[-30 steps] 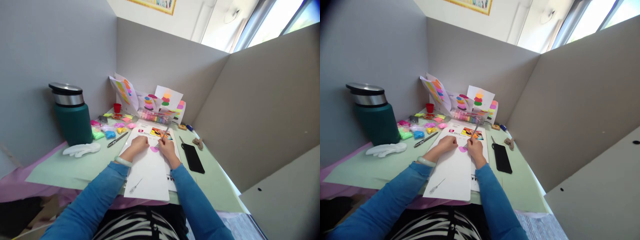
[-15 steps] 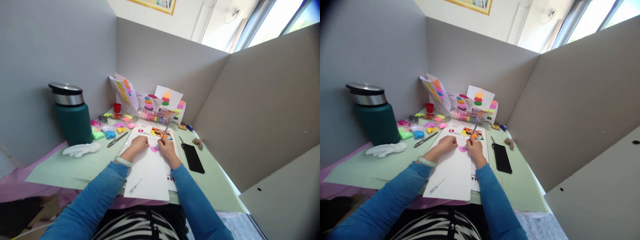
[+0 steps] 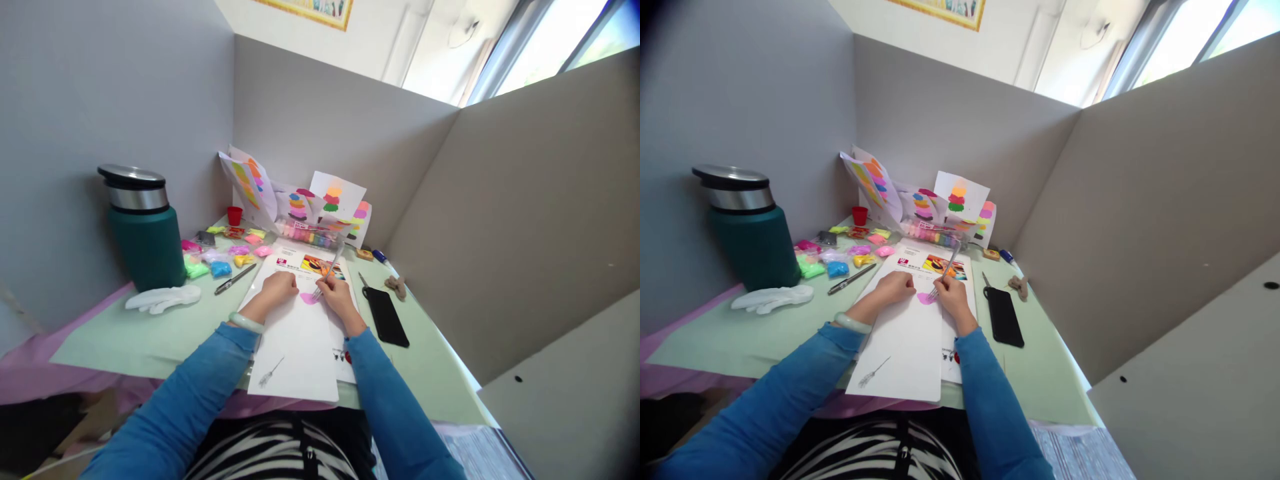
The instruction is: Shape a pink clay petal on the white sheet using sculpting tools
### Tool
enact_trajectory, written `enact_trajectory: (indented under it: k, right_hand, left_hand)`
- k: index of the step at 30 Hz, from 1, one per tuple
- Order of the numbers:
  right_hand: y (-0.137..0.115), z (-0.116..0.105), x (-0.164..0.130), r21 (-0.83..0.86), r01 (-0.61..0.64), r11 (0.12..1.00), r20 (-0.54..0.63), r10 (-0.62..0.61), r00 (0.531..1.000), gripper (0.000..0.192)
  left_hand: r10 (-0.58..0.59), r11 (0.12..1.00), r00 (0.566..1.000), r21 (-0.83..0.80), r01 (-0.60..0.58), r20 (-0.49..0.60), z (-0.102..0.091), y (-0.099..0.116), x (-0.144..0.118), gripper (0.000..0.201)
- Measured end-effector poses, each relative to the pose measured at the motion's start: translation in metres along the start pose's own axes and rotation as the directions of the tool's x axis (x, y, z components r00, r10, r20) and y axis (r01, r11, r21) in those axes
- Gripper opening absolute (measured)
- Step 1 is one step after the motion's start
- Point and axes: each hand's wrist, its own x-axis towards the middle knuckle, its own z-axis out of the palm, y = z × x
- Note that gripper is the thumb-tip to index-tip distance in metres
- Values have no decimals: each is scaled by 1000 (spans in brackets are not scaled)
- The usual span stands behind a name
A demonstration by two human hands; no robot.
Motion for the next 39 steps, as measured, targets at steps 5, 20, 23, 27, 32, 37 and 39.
enact_trajectory:
  k: [5,20,23,27,32,37,39]
  right_hand:
    - [-1,0,0,-73,-22,997,20,23,1000,21]
    - [-1,-2,0,46,26,999,74,-29,997,20]
    - [2,-2,1,-55,-13,998,30,15,999,19]
    - [6,-4,3,-190,-81,978,-67,69,995,23]
    - [5,-4,2,-75,-10,997,-31,8,999,22]
    - [4,-2,1,7,57,998,66,-58,996,19]
    - [5,-2,2,-46,27,999,50,-25,998,19]
  left_hand:
    - [5,1000,1000,3,-5,-1,-1,1,-1,20]
    - [11,1000,1000,4,-11,-1,0,0,0,19]
    - [12,1000,1000,6,-12,5,0,0,0,19]
    - [6,1000,1000,5,-6,8,0,0,0,19]
    - [2,1000,1000,10,-2,11,-1,1,-1,19]
    - [5,1000,1000,7,-5,9,-1,1,-1,20]
    - [3,1000,1000,6,-3,12,-1,1,-1,21]
